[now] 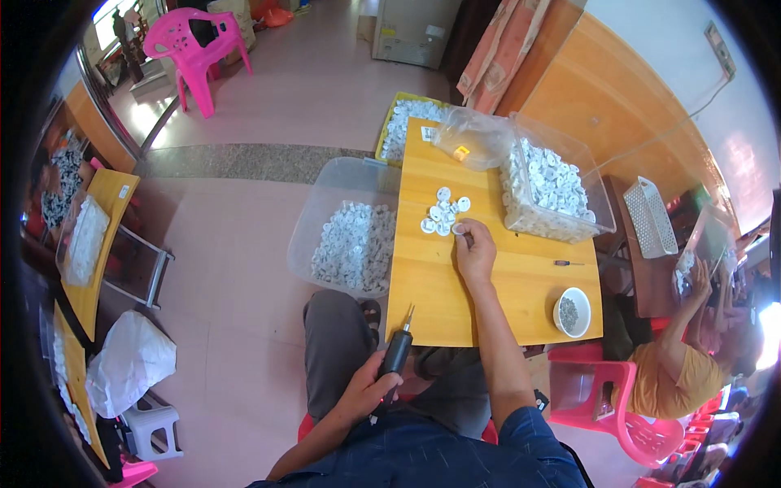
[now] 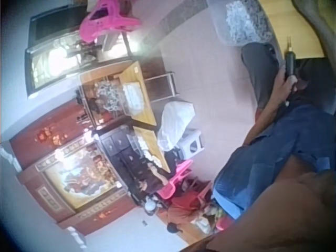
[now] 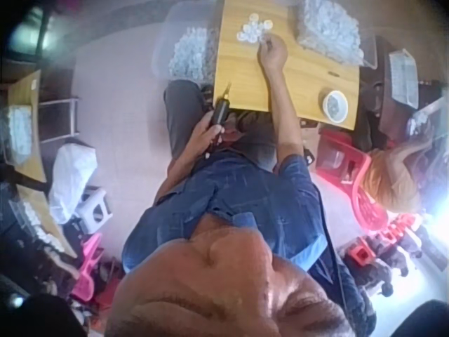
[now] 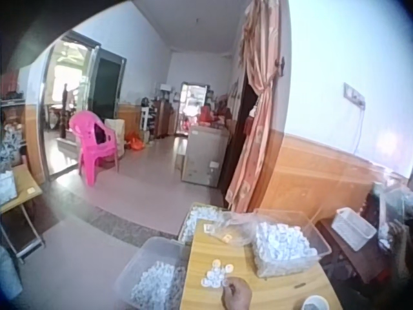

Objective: Assembling small plastic components by driving screws with an electric screwdriver.

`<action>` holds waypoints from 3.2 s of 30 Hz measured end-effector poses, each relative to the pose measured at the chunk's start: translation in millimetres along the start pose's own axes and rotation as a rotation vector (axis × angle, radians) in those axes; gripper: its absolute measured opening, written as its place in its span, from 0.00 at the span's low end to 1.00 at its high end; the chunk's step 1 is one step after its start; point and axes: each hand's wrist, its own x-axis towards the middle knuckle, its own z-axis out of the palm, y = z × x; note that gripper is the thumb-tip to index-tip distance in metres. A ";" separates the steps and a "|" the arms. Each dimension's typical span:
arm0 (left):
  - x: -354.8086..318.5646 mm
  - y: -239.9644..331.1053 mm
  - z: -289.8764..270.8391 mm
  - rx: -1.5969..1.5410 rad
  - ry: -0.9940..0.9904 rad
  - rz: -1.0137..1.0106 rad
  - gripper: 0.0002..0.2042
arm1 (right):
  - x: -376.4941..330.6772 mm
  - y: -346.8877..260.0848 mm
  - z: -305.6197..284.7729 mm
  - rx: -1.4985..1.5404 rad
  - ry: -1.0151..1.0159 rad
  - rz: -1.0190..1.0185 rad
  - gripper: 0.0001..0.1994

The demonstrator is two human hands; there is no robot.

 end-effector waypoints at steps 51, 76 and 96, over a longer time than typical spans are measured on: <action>-0.3 13.4 -1.7 0.024 -0.015 -0.042 0.25 | 78.0 35.4 96.1 -0.190 -0.129 -0.080 0.13; -5.5 17.0 6.5 -0.034 0.024 0.013 0.23 | 49.0 -21.6 84.1 -0.450 -0.267 -0.005 0.27; 1.0 10.0 -3.1 -0.065 -0.021 0.012 0.24 | 55.5 -0.7 100.2 -0.488 -0.109 -0.073 0.14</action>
